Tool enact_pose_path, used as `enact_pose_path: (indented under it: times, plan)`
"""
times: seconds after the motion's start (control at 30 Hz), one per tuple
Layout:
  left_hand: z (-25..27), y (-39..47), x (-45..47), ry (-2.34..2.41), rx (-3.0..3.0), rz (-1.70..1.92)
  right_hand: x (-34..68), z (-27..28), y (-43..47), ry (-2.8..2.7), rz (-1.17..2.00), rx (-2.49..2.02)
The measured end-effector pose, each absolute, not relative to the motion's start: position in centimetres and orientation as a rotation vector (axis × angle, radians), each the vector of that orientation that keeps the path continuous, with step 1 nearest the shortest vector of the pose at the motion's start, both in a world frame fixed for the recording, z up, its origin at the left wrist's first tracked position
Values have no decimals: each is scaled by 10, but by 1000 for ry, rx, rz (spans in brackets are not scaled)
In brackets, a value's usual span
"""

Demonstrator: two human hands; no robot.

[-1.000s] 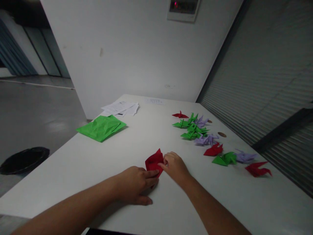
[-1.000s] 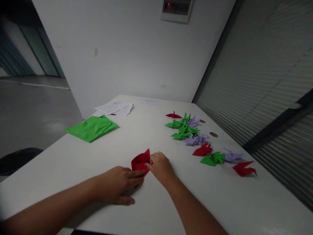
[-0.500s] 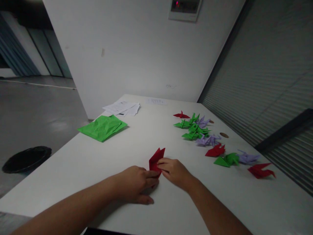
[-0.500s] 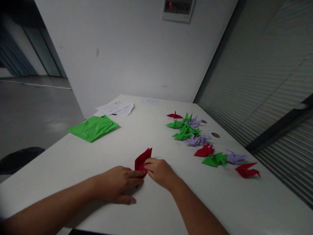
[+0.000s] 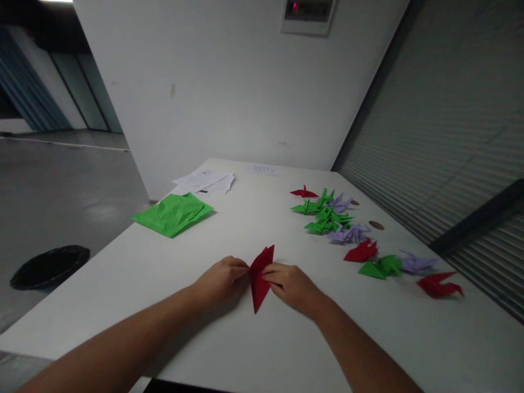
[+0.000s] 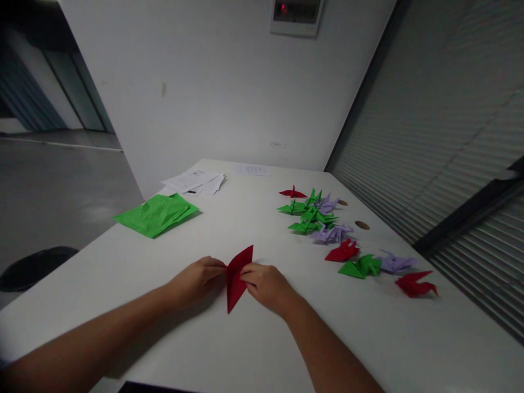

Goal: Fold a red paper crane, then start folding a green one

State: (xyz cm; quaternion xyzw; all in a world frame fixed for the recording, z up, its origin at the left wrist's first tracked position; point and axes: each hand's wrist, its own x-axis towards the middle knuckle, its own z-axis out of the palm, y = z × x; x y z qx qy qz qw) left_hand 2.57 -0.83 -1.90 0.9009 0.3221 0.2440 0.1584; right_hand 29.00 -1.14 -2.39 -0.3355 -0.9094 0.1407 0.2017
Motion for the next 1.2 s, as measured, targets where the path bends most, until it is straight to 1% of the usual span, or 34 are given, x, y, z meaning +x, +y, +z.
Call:
enact_pose_path:
  times: [0.5,0.93,1.1,1.2]
  plan:
    - [-15,-16,30,871,2811,504,289,-22,-12,-2519,409,-948]
    - [-8,-18,28,810,2865,431,289,-24,-12,-2458,489,-965]
    - [-5,-19,27,797,2847,420,285,-18,-15,-2324,595,-995]
    - [-5,-19,25,714,2834,429,288,-18,-11,-2113,589,-1146]
